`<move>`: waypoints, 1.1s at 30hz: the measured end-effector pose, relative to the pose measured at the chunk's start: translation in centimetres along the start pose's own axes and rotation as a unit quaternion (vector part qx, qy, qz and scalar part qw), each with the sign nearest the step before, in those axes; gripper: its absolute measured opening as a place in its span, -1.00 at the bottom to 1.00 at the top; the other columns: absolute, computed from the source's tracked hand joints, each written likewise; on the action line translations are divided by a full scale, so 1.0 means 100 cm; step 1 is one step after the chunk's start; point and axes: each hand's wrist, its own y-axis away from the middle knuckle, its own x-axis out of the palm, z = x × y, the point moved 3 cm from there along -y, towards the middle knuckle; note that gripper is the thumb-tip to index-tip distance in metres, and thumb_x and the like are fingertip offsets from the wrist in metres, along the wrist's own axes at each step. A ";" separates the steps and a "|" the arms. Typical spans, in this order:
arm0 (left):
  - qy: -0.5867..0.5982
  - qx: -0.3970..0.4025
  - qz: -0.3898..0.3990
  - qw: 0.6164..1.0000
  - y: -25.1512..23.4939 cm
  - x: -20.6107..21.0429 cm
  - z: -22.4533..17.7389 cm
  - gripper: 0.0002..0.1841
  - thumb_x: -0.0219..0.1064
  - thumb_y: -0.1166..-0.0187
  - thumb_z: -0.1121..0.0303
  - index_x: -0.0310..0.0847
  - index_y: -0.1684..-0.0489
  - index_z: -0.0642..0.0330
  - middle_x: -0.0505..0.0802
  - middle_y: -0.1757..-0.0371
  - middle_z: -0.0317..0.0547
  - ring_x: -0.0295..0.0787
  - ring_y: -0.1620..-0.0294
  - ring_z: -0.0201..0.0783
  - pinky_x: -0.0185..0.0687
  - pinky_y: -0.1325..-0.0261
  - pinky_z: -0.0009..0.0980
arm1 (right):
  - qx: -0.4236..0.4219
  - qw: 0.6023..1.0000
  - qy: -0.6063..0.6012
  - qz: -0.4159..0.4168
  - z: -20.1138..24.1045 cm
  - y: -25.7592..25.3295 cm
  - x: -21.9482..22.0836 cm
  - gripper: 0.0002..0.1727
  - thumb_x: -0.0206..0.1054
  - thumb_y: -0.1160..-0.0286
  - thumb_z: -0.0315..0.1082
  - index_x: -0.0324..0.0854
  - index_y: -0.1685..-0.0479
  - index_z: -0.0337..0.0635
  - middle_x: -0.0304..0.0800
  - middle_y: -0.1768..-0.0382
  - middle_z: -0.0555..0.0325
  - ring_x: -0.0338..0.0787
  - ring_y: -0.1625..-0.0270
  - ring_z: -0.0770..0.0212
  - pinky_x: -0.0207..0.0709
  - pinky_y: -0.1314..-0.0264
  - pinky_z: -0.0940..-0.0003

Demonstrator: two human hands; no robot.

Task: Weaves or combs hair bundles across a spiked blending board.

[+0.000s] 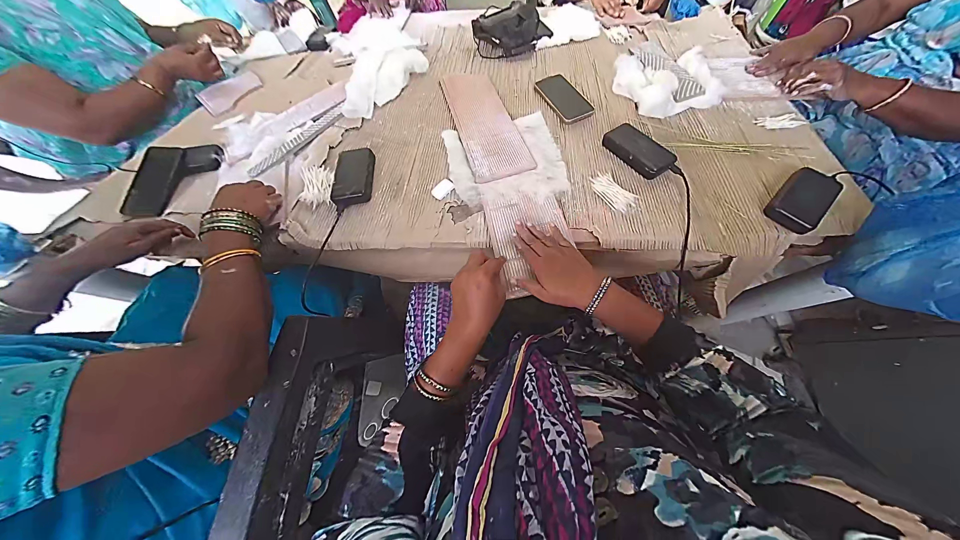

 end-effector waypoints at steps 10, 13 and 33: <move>0.029 0.074 0.001 0.997 0.030 -0.006 -0.004 -0.76 0.27 -0.52 0.63 0.90 0.09 0.32 0.82 0.25 0.18 0.85 0.24 0.09 0.78 0.12 0.00 | -0.038 0.994 -0.068 -0.079 0.005 0.068 -0.046 -0.37 -0.12 -0.80 -0.02 0.80 -0.13 -0.32 0.90 -0.17 -0.07 0.83 -0.36 -0.03 0.06 -0.76 -0.38; 0.010 0.089 -0.039 0.995 0.022 -0.004 -0.001 -0.73 0.25 -0.52 0.64 0.90 0.06 0.30 0.82 0.26 0.16 0.85 0.27 0.08 0.78 0.19 -0.01 | -0.041 0.984 -0.039 -0.170 0.000 0.044 -0.030 -0.42 0.00 -0.75 -0.06 0.70 -0.35 -0.34 0.73 -0.46 -0.10 0.65 -0.58 -0.07 0.12 -0.74 -0.37; -0.037 0.089 0.010 0.995 0.021 -0.015 -0.005 -0.79 0.26 -0.58 0.54 0.87 0.11 0.31 0.86 0.21 0.17 0.88 0.26 0.15 0.77 0.21 0.08 | -0.035 0.982 0.039 -0.183 -0.007 0.035 -0.027 -0.87 0.35 -0.46 -0.45 0.79 0.39 -0.23 0.78 0.30 -0.04 0.80 0.15 -0.10 0.54 0.12 -0.06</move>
